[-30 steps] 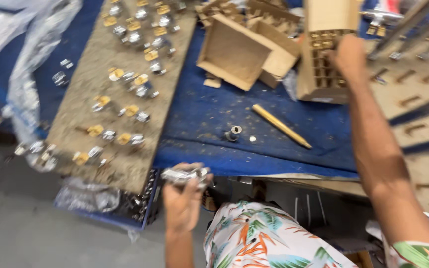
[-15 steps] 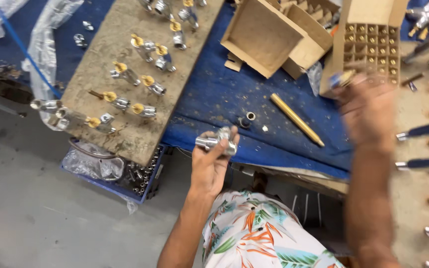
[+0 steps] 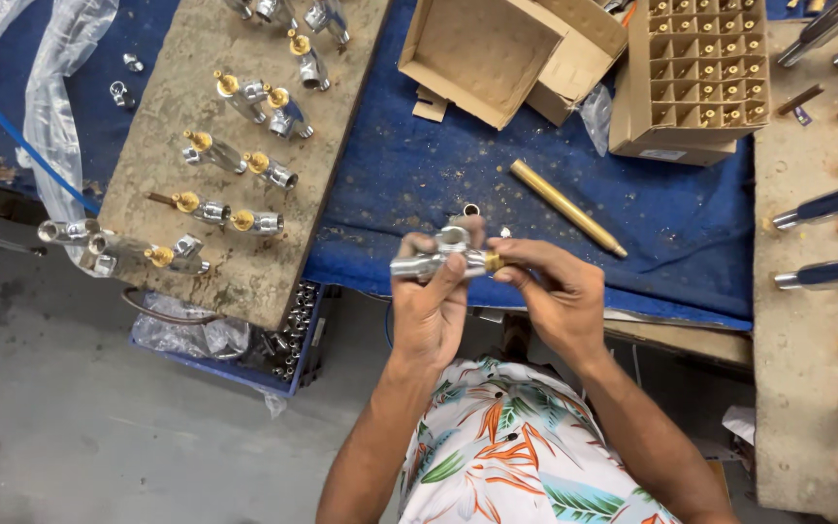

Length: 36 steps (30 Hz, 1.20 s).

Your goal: The person assembles metal faucet components by inserting small brass valves into larger chrome faucet bodies, using a small wooden mallet to tap the pieces into place, and picking up components from a workbench and organized boxes.

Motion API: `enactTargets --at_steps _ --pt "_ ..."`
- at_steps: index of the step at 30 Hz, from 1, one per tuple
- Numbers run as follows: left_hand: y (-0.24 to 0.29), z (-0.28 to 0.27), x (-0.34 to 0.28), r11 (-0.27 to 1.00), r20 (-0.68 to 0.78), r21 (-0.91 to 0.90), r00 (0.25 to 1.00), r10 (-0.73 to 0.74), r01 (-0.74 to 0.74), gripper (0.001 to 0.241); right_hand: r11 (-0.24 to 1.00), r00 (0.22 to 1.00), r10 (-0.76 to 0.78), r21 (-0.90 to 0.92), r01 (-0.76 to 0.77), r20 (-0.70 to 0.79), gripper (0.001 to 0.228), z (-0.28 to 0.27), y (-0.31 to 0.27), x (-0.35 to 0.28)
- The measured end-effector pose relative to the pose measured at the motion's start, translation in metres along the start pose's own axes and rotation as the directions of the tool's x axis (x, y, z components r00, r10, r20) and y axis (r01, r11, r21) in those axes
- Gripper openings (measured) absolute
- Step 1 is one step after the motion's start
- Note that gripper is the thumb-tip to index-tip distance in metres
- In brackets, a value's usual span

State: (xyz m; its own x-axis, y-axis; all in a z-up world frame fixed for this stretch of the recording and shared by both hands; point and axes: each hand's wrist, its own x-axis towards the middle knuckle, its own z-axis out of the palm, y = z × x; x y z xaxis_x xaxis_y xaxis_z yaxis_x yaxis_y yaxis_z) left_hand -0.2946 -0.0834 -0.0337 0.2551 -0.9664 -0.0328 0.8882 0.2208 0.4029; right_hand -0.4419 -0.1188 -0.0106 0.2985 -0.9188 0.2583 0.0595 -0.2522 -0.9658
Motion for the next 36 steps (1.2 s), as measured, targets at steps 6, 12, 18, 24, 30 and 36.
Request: enactTargets --at_steps 6,12,18,24,30,36 --pt "0.001 -0.006 -0.001 0.995 -0.04 -0.064 0.996 -0.076 0.073 0.026 0.885 0.951 -0.246 -0.357 0.299 0.188 0.026 -0.011 0.012 0.002" --pt "-0.005 -0.014 -0.007 0.998 -0.005 0.01 0.998 -0.067 0.067 0.029 0.84 0.942 0.273 -0.525 -0.134 0.196 0.032 -0.004 0.032 0.007" --pt "-0.007 -0.018 0.003 0.995 0.007 -0.015 0.995 -0.096 0.096 0.03 0.776 0.905 -0.397 -0.472 0.419 0.152 0.035 0.003 0.004 -0.003" --pt "-0.02 -0.022 0.016 0.989 0.019 0.019 0.989 -0.148 0.148 0.031 0.869 0.995 0.097 -0.488 -0.087 -0.004 0.043 -0.008 0.06 -0.005" --pt "-0.02 -0.025 0.043 0.987 0.033 0.045 0.987 -0.159 0.157 0.028 0.83 0.833 0.551 -0.143 -0.539 0.058 0.066 -0.021 0.074 0.017" --pt "-0.018 -0.027 0.055 0.987 0.064 0.096 0.988 -0.138 0.131 0.029 0.874 0.961 -0.274 -0.409 0.264 0.034 0.035 -0.012 0.044 0.019"
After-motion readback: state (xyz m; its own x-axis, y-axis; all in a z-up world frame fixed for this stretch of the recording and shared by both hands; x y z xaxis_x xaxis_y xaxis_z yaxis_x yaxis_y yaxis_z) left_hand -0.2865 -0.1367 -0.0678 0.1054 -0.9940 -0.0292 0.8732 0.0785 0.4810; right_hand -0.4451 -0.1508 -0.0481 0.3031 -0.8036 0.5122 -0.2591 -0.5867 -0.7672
